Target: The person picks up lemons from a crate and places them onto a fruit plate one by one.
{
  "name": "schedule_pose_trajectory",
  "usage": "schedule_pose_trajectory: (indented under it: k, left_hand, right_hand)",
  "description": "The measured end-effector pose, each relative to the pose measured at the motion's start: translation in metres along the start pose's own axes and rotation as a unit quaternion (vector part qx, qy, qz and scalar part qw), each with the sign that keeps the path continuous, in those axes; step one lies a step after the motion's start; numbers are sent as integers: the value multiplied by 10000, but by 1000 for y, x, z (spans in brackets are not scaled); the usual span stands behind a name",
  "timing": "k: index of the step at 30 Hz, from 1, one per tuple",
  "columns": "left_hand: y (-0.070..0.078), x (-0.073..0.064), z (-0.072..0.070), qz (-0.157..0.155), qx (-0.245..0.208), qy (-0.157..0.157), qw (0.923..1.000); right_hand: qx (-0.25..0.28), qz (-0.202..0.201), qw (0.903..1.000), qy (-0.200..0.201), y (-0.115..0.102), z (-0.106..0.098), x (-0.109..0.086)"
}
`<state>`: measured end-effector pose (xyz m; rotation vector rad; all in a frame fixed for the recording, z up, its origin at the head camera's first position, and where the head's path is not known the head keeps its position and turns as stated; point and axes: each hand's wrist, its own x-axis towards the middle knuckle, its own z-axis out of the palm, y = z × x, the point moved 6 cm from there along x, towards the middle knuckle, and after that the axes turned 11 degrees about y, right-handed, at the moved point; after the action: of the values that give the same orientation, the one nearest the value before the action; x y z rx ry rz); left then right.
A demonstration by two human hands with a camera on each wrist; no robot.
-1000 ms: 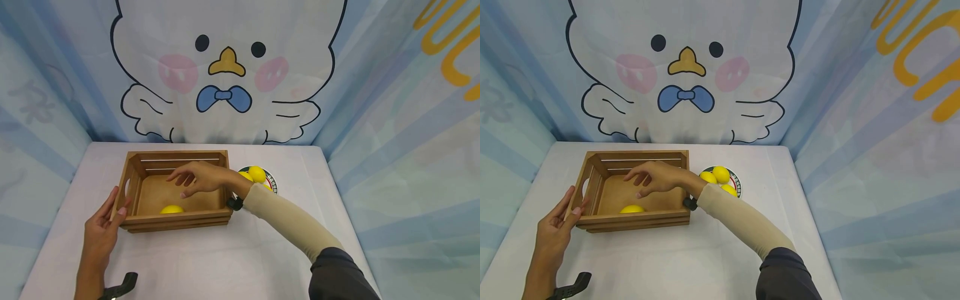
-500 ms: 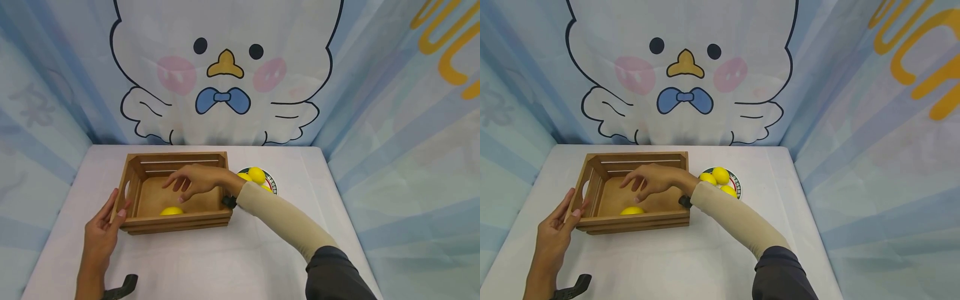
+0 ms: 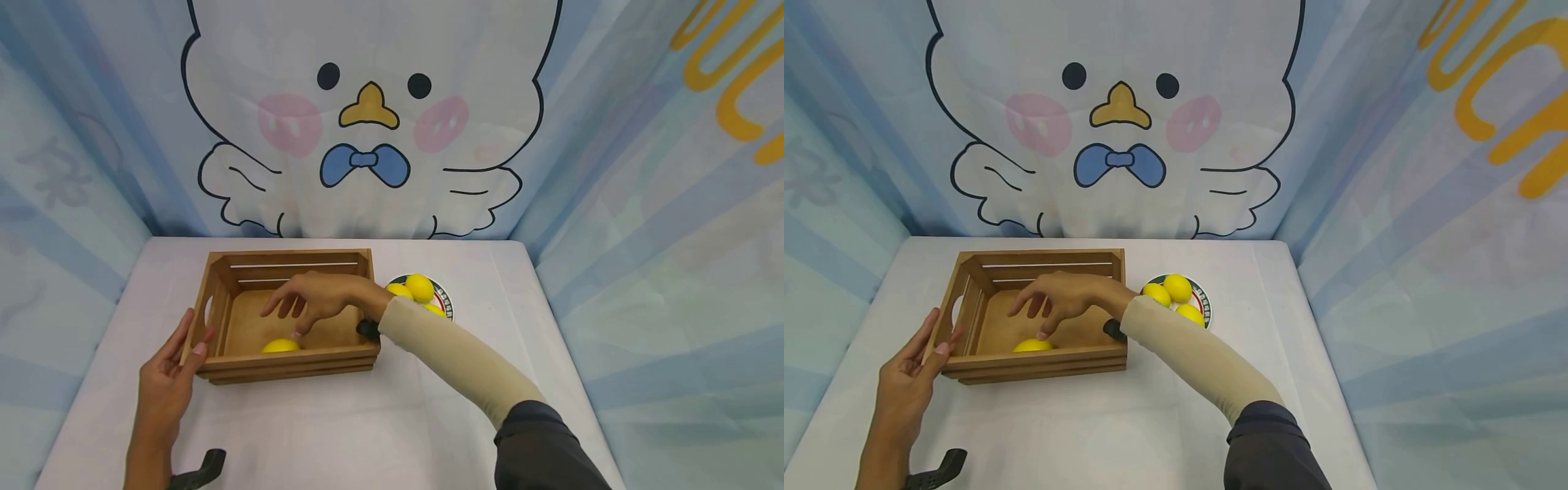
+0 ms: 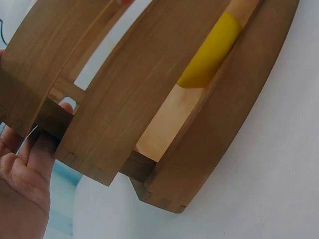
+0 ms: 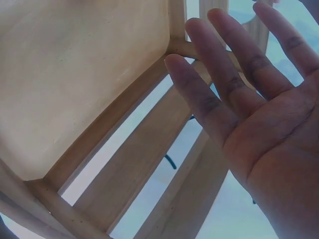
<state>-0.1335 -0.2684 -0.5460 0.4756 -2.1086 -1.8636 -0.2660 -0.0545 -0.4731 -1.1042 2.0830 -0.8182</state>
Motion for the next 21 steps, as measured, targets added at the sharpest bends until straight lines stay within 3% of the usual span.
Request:
schedule_pose_trajectory:
  k: [21]
  left_hand:
    - [-1,1,1,-125,-145,66,9998]
  right_hand:
    - [-294,89,9995,67,6,-1,1]
